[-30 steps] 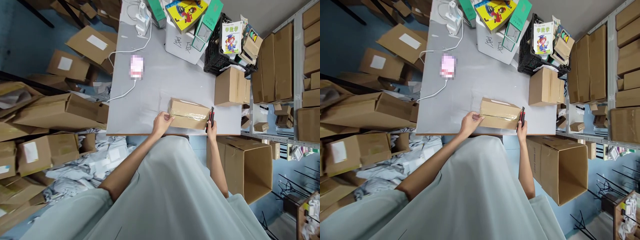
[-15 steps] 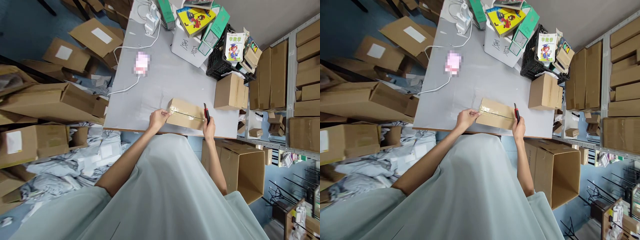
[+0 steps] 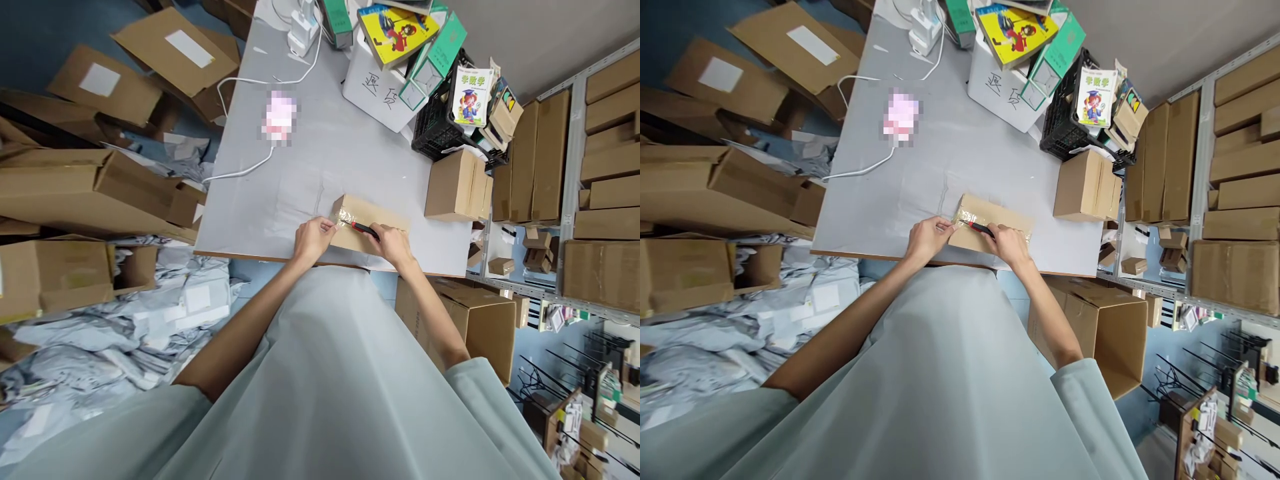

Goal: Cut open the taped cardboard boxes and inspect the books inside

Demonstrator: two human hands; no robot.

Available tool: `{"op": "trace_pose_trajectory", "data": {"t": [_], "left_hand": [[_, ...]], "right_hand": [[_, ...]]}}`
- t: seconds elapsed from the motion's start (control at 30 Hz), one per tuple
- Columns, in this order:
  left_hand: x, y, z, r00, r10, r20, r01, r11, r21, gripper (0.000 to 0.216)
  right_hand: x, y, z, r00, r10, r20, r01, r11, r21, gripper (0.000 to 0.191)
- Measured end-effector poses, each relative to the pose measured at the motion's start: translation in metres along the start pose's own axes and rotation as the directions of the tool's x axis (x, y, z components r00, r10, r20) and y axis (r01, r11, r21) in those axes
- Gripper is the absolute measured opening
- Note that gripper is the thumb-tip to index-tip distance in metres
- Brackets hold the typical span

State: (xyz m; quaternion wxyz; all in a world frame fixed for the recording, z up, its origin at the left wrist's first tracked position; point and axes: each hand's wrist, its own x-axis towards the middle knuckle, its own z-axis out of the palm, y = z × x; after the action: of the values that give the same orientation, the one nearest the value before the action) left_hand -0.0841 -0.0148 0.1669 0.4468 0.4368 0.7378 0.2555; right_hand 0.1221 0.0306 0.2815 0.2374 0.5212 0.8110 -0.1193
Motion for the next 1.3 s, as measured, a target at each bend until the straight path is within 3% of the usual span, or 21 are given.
{"op": "trace_pose_trajectory", "data": {"t": [0.47, 0.57, 0.67, 0.8, 0.93, 1.07, 1.2, 1.3], "left_hand": [[0.004, -0.008, 0.004, 1.000, 0.009, 0.005, -0.009, 1.000, -0.008, 0.019], [0.005, -0.007, 0.003, 1.000, 0.003, 0.013, -0.003, 1.000, 0.007, 0.018], [0.005, -0.004, 0.001, 1.000, -0.007, 0.020, 0.007, 1.000, 0.017, 0.017], [0.007, -0.003, 0.001, 0.999, -0.019, 0.028, 0.019, 1.000, 0.011, 0.016], [0.010, -0.003, 0.006, 0.999, 0.017, 0.036, -0.018, 1.000, 0.006, 0.018], [0.006, 0.001, 0.009, 0.992, 0.129, 0.011, -0.130, 0.990, 0.051, 0.024], [0.004, 0.022, 0.021, 0.903, 0.429, -0.006, -0.421, 0.890, 0.176, 0.050], [0.010, 0.054, 0.051, 0.783, 0.588, 0.203, -0.621, 0.757, 0.203, 0.068]], "right_hand": [[0.015, -0.025, -0.021, 0.992, -0.055, 0.110, 0.073, 0.984, -0.164, 0.040], [0.016, -0.019, -0.024, 0.989, -0.046, 0.140, 0.071, 0.982, -0.175, 0.038], [0.004, 0.010, -0.026, 0.983, 0.047, 0.175, -0.013, 0.981, -0.195, 0.037], [-0.033, 0.074, -0.015, 0.948, 0.248, 0.199, -0.198, 0.950, -0.243, 0.040], [-0.076, 0.133, 0.007, 0.874, 0.443, 0.199, -0.387, 0.883, -0.266, 0.036], [-0.114, 0.164, 0.034, 0.792, 0.583, 0.181, -0.531, 0.804, -0.267, 0.030], [-0.149, 0.163, 0.064, 0.735, 0.652, 0.183, -0.638, 0.758, -0.138, 0.031], [-0.166, 0.140, 0.096, 0.671, 0.726, 0.155, -0.742, 0.650, 0.166, 0.033]]}}
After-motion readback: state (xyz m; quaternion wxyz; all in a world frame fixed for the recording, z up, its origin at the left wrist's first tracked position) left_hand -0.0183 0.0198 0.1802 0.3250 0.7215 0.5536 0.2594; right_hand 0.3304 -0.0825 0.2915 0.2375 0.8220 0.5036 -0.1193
